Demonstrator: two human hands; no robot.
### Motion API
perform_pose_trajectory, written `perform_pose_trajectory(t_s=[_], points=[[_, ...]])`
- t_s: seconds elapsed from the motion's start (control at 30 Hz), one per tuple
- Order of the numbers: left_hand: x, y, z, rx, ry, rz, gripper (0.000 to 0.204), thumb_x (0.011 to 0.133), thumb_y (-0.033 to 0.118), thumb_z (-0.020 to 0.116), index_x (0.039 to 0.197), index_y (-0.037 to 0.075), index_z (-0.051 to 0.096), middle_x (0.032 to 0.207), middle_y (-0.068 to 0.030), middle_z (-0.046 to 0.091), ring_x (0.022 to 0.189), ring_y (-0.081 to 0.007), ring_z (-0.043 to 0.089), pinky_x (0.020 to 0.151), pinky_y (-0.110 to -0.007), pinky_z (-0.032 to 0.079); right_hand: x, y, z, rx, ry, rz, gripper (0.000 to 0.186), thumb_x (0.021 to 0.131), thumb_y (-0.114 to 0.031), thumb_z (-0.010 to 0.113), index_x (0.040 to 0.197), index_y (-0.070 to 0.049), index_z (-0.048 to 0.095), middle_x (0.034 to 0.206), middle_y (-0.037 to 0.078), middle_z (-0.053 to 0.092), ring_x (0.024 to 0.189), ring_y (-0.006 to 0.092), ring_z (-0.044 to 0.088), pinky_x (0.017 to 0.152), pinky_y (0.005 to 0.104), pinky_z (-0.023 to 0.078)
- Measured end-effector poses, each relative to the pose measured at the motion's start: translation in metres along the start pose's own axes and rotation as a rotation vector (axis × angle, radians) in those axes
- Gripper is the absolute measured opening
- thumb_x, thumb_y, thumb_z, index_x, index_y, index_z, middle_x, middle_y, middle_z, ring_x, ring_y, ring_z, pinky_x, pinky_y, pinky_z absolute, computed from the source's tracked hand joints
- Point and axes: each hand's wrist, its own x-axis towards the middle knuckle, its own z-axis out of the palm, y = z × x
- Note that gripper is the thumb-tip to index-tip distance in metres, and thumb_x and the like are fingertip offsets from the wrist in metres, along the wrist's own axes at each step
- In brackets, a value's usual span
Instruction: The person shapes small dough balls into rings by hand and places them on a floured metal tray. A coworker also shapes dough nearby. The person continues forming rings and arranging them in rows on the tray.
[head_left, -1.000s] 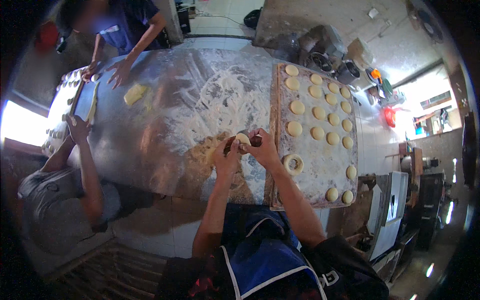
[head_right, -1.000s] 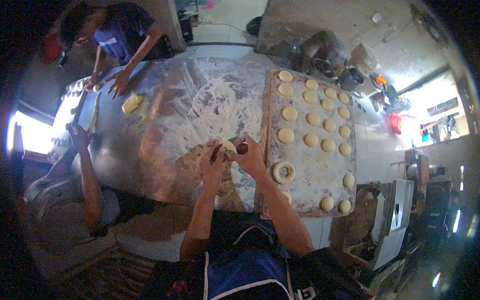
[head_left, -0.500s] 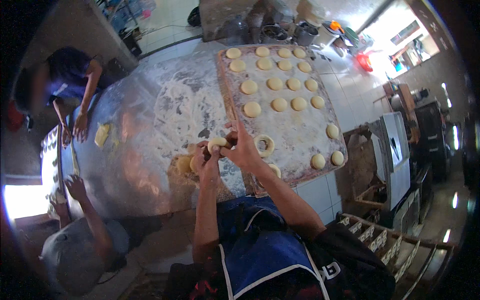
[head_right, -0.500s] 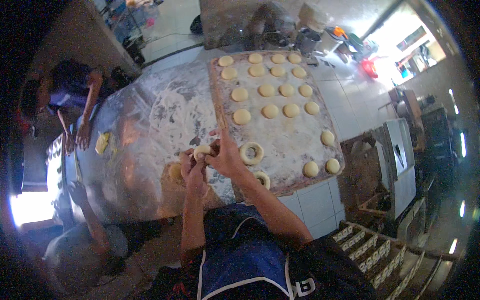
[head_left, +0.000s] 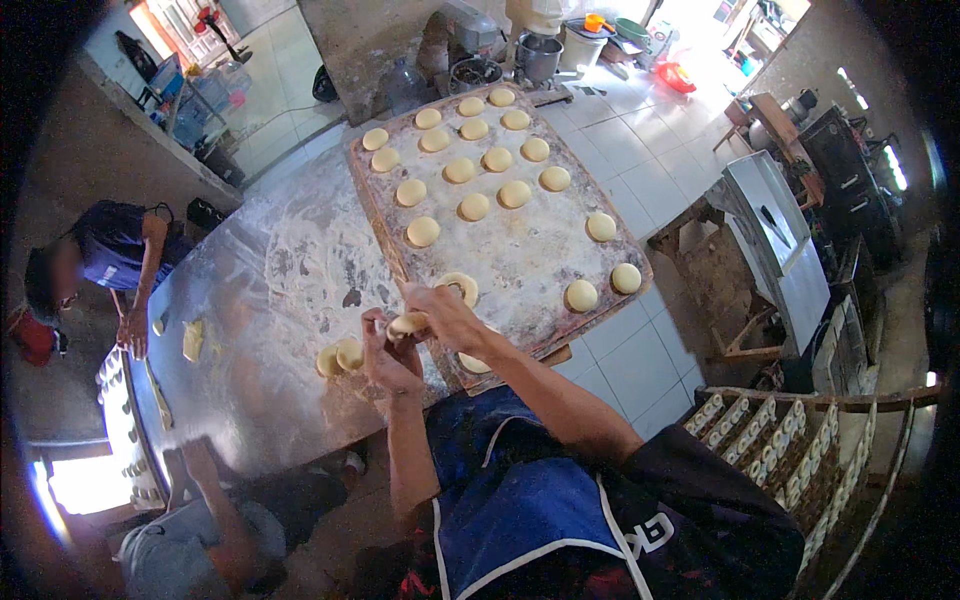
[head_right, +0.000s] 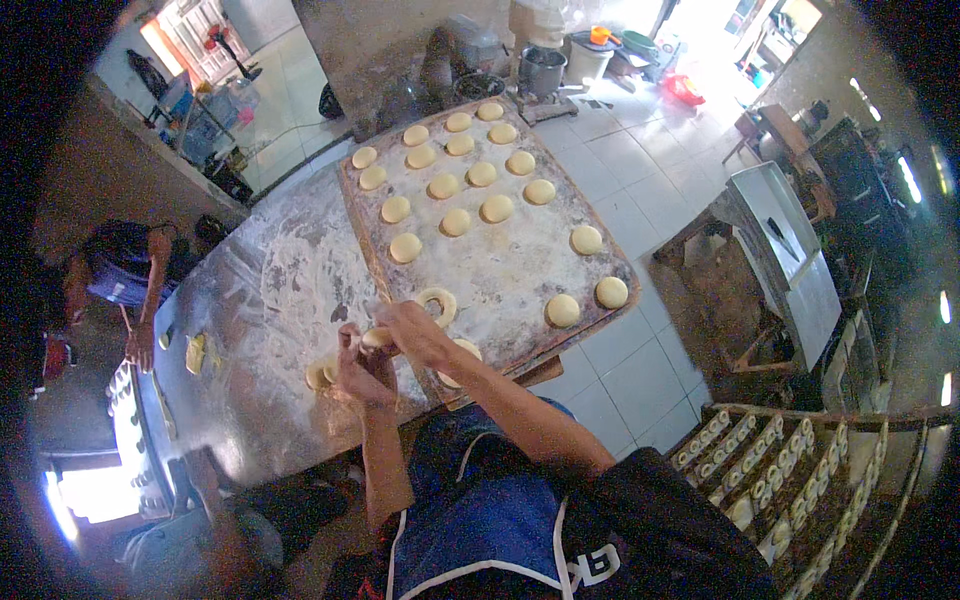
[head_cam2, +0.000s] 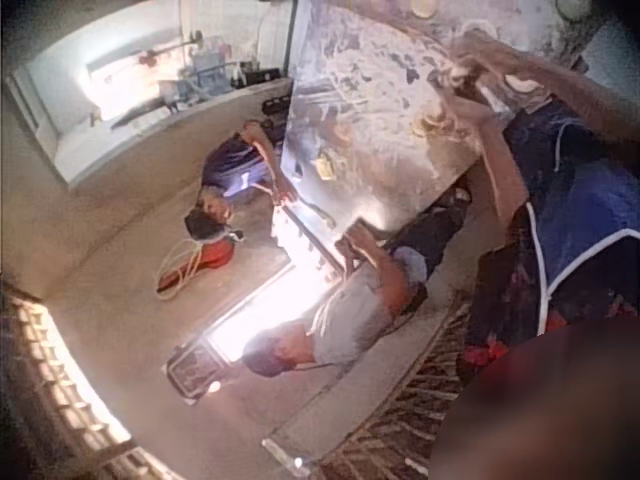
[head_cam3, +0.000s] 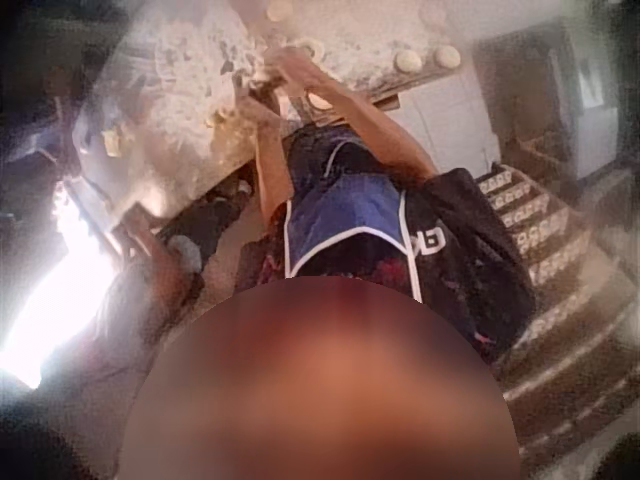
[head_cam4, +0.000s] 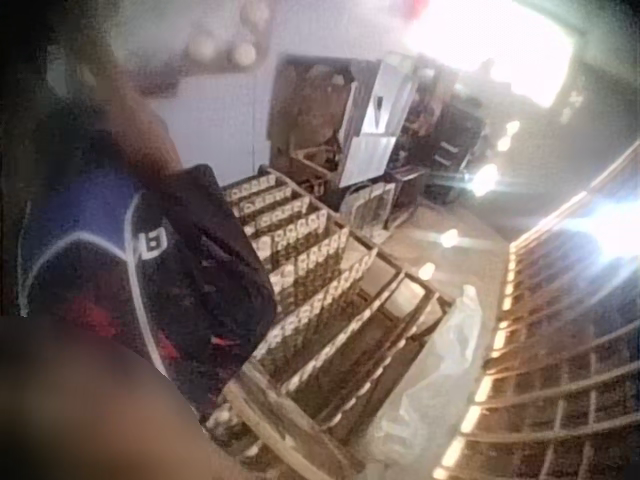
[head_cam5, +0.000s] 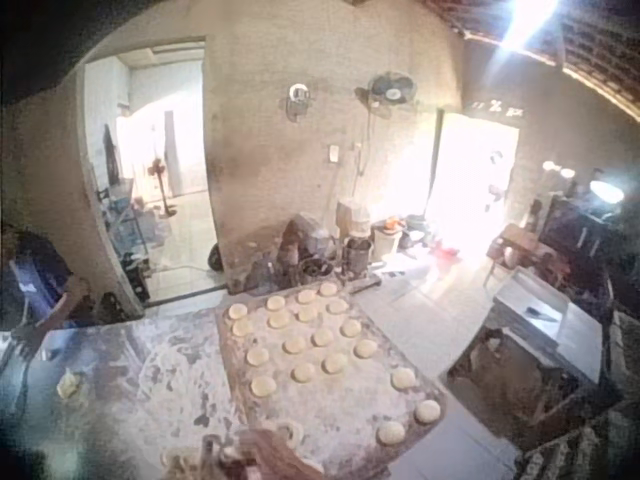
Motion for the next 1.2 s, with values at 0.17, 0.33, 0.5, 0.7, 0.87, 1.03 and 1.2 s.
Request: perform_pose_trajectory(t_s=[0.17, 0.33, 0.5, 0.7, 0.87, 1.03, 1.2], points=[[-0.015, -0.039, -0.004, 1.430, 0.032, 0.363, 0.025, 0.101, 0.030, 0.041, 0.094, 0.007, 0.044, 0.076, -0.0055, 0.050, 0.066, -0.0171, 0.052, 0.056, -0.034, 0.041, -0.043, 0.002, -0.024, -0.037, -0.040, 0.103, 0.060, 0.099, -0.046, 0.040, 0.074, 0.005, 0.060, 0.063, 0.024, 0.057, 0.059, 0.0354, 0.057, 0.061, 0.0454, 0.044], [-0.044, -0.072, -0.002, 0.225, 0.194, 0.021, 0.033, 0.101, 0.032, 0.042, 0.082, 0.006, 0.046, 0.069, -0.0033, 0.048, 0.058, -0.0180, 0.048, 0.052, -0.033, 0.040, -0.075, 0.009, -0.032, 0.371, 0.168, 0.034, 0.054, 0.098, -0.041, 0.043, 0.071, 0.003, 0.061, 0.065, 0.025, 0.060, 0.061, 0.0408, 0.059, 0.058, 0.0462, 0.045], [-0.066, -0.101, 0.012, 1.216, 0.178, 0.439, 0.038, 0.102, 0.032, 0.037, 0.078, 0.005, 0.048, 0.063, -0.0004, 0.047, 0.055, -0.0129, 0.044, 0.053, -0.033, 0.038, -0.103, 0.025, -0.053, -0.141, 0.035, -0.114, 0.053, 0.098, -0.037, 0.044, 0.067, 0.003, 0.060, 0.064, 0.024, 0.061, 0.058, 0.0376, 0.061, 0.056, 0.0454, 0.046], [-0.078, -0.125, -0.001, 1.500, -0.110, 0.600, 0.026, 0.097, 0.026, 0.051, 0.098, 0.000, 0.055, 0.084, -0.0096, 0.058, 0.069, -0.0254, 0.056, 0.063, -0.035, 0.044, -0.131, 0.039, -0.077, -0.277, -0.015, 0.015, 0.046, 0.095, -0.032, 0.047, 0.072, 0.004, 0.064, 0.068, 0.025, 0.061, 0.065, 0.0432, 0.061, 0.062, 0.0480, 0.048], [-0.090, -0.144, -0.005, 1.442, 0.059, 0.590, 0.029, 0.093, 0.021, 0.057, 0.109, -0.003, 0.057, 0.095, -0.0189, 0.063, 0.076, -0.0395, 0.059, 0.068, -0.043, 0.047, -0.150, 0.048, -0.087, -0.168, 0.166, -0.280, 0.054, 0.098, -0.038, 0.035, 0.079, 0.004, 0.063, 0.073, 0.027, 0.060, 0.069, 0.0441, 0.060, 0.064, 0.0493, 0.047], [-0.094, -0.147, 0.011, 1.645, 0.006, 0.503, 0.041, 0.101, 0.033, 0.034, 0.087, 0.000, 0.055, 0.084, -0.0208, 0.061, 0.078, -0.0360, 0.059, 0.061, -0.041, 0.043, -0.161, 0.051, -0.106, -0.024, 0.100, -0.111, 0.054, 0.101, -0.037, 0.035, 0.083, 0.009, 0.058, 0.071, 0.027, 0.058, 0.067, 0.0441, 0.058, 0.063, 0.0466, 0.046], [-0.094, -0.154, 0.021, 1.480, -0.182, 0.457, 0.035, 0.100, 0.023, 0.043, 0.116, -0.006, 0.057, 0.084, -0.0184, 0.060, 0.076, -0.0350, 0.058, 0.068, -0.044, 0.046, -0.165, 0.065, -0.112, -0.258, 0.204, -0.416, 0.039, 0.094, -0.025, 0.039, 0.084, 0.005, 0.062, 0.064, 0.023, 0.055, 0.056, 0.0432, 0.054, 0.057, 0.0510, 0.045]])
